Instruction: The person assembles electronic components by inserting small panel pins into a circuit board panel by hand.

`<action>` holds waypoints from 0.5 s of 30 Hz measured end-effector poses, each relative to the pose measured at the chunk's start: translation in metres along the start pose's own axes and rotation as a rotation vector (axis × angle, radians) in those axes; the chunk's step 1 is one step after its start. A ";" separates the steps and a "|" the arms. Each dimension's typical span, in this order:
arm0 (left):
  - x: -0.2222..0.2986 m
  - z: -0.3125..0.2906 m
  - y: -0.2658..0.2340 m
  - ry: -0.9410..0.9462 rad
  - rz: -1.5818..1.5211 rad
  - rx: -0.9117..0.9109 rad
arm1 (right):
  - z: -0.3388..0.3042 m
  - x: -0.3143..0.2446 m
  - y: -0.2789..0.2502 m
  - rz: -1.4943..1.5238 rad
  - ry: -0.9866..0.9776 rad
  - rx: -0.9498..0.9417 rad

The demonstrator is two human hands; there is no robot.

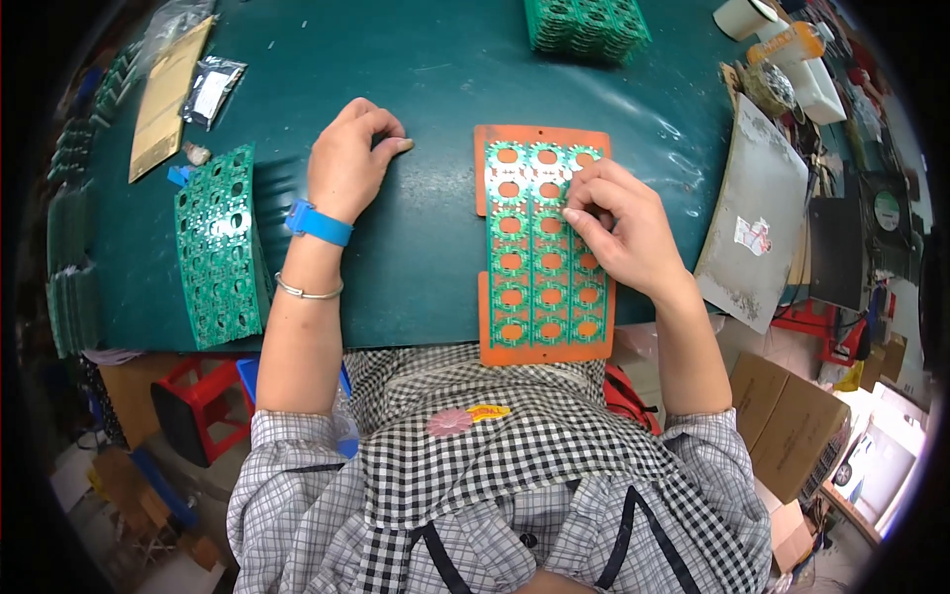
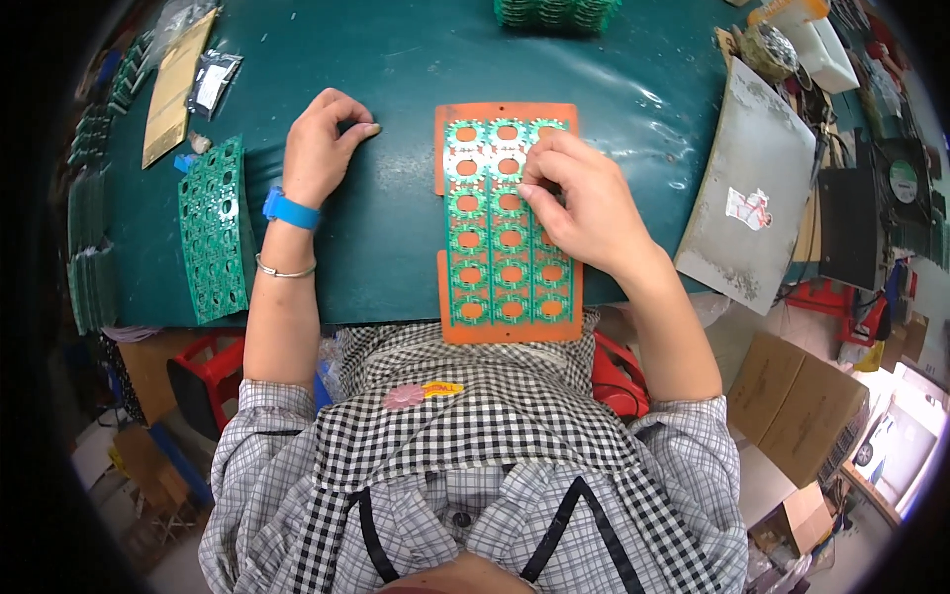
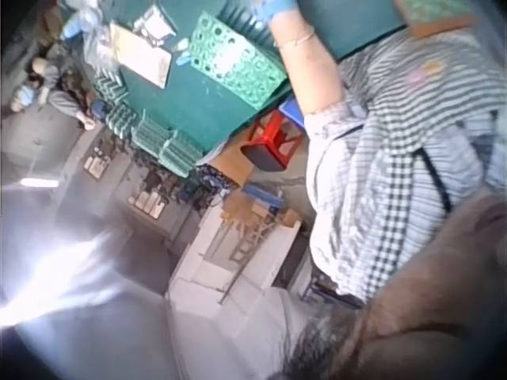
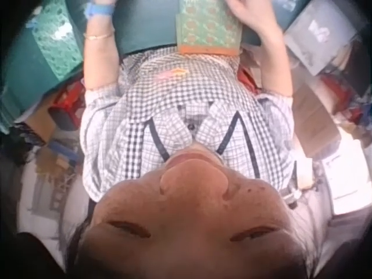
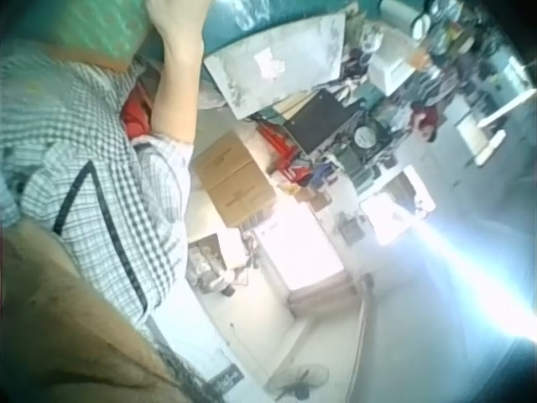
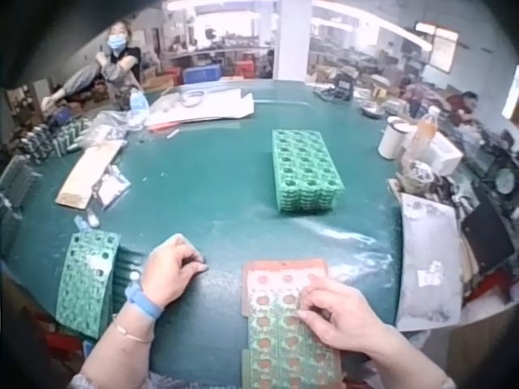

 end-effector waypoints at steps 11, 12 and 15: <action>-0.002 -0.010 -0.003 -0.171 -0.148 0.006 | 0.001 0.001 0.002 -0.023 -0.059 0.040; -0.001 -0.011 -0.003 -0.170 -0.149 0.003 | 0.001 0.003 0.003 -0.048 -0.047 0.024; -0.003 -0.015 -0.001 -0.203 -0.269 -0.001 | 0.000 0.004 0.004 -0.077 -0.048 0.006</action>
Point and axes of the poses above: each hand's wrist, its own z-axis towards the middle knuckle, its own y-axis out of the palm, x = y × z, the point moved 10 cm from there along z, towards the middle knuckle, and after that the axes turned 11 degrees about z, right-handed, at the moved point
